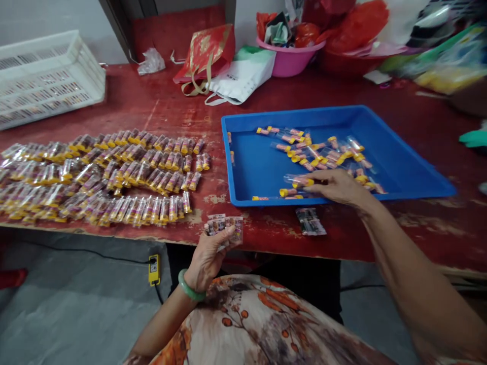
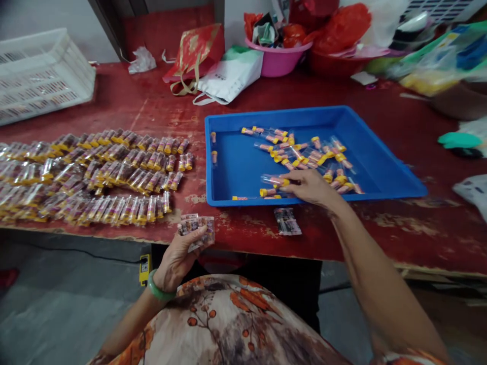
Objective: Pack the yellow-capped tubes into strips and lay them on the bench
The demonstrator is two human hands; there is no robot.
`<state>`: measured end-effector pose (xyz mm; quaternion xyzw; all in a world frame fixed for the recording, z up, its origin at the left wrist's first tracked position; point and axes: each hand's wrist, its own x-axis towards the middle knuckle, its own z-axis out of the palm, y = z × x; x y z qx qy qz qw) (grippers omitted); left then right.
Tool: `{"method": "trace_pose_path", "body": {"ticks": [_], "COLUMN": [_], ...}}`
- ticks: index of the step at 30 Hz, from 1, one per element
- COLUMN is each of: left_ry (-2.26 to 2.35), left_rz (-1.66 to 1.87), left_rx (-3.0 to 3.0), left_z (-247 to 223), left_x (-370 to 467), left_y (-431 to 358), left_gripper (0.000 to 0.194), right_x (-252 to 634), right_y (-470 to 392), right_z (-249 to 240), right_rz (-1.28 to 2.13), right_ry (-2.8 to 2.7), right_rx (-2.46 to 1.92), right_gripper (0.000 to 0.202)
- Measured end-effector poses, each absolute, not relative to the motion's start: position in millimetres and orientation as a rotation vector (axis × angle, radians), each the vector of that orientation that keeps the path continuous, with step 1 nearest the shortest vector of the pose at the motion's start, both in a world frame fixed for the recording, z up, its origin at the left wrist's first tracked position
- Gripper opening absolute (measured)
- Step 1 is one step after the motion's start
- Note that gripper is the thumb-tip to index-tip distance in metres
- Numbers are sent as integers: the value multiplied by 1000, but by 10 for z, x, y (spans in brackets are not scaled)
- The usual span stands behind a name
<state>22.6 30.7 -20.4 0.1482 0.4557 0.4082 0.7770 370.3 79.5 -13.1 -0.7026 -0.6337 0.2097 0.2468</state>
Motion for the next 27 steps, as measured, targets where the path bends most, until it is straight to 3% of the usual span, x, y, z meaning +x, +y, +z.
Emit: {"method": "trace_pose_path", "body": {"ticks": [3, 10, 21, 27], "left_ry": [1010, 984, 963, 1036], "left_rz": [889, 996, 983, 974], "left_rx": [305, 370, 361, 149], "left_z": [-208, -205, -173, -263], "left_x": [244, 269, 196, 161], "left_y": [303, 283, 260, 279], "left_gripper": [37, 42, 39, 31], "right_x": [3590, 2901, 2363, 2216], "right_y": [658, 249, 271, 52], "right_z": [-82, 82, 329, 141], "right_rz": [714, 898, 760, 1395], "right_ry": [-1489, -1355, -1599, -1096], "right_rx": [-1802, -1474, -1401, -1309], "right_gripper": [42, 31, 19, 15]}}
